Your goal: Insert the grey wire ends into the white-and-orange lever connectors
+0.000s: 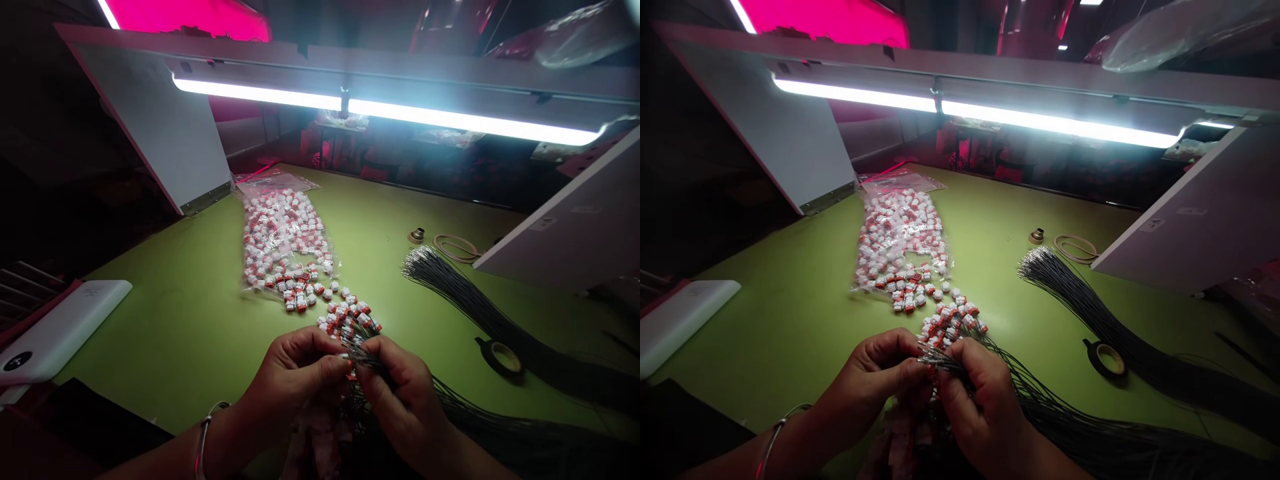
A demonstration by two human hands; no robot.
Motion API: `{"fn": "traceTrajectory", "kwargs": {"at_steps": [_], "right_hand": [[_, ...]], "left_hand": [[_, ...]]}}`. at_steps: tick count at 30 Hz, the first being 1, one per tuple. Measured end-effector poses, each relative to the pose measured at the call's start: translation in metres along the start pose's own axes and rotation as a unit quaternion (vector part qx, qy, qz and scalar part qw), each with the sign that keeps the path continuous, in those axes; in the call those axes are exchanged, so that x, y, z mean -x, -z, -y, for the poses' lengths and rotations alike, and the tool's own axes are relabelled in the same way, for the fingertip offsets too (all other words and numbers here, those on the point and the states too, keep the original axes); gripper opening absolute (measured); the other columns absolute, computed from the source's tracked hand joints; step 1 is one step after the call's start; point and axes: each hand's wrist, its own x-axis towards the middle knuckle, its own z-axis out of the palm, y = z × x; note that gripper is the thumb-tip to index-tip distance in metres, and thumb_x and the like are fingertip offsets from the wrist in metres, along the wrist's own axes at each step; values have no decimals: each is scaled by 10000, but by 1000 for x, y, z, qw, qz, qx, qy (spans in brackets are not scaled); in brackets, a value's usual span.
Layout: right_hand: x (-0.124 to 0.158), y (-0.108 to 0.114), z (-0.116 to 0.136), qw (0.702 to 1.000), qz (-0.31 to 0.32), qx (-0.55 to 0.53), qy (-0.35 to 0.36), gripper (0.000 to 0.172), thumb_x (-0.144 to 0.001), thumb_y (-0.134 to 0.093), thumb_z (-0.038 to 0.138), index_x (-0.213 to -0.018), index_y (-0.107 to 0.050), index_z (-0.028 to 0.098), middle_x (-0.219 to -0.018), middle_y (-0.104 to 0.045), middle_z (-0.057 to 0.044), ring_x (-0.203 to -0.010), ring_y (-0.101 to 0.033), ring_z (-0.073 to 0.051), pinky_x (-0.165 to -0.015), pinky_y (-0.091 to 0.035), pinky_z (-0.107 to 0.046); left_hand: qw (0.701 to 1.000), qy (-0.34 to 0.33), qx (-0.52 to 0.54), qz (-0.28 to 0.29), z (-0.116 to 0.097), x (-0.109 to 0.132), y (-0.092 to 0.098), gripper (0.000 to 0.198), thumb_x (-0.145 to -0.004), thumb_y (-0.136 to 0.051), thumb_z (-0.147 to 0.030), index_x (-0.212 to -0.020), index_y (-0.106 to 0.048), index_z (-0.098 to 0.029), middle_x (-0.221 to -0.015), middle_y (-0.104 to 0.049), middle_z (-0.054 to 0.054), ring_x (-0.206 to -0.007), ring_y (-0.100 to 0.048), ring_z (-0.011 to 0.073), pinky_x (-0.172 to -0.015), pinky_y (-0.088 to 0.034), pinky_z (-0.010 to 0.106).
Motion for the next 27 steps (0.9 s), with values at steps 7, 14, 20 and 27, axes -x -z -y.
{"fn": "traceTrajectory", "kwargs": {"at_steps": [7,14,20,27], "right_hand": [[0,-2,0,998,-24,26,53,119,-942,-486,140,-855,-530,209,-718,-533,26,-607,-475,-129,-573,-393,-242],[-1,1,-3,998,-55,-28,-7,144,-978,-517,239,-853,-583,209,-707,-531,31,-617,-464,-129,-572,-390,-231],[-10,5,-8,985,-136,-92,-44,223,-977,-555,319,-790,-605,208,-679,-499,32,-626,-425,-126,-579,-378,-217],[-17,1,-2,971,-94,-193,-105,215,-917,-649,329,-749,-658,196,-637,-441,47,-580,-340,-105,-538,-344,-199]], "left_hand": [[1000,-8,5,4,1,0,0,173,-700,-862,-213,-734,-710,-138,-648,-726,-1,-561,-631,91,-560,-514,176],[986,-99,-135,-12,1,2,6,142,-745,-818,-253,-797,-719,-164,-729,-707,6,-657,-610,120,-638,-500,232],[882,-245,-402,3,-22,-9,31,205,-814,-713,-358,-904,-700,-174,-865,-699,50,-761,-595,182,-682,-447,296],[623,-200,-730,-199,-32,-40,60,119,-852,-634,-303,-852,-607,-187,-873,-654,59,-771,-574,229,-648,-370,321]]}}
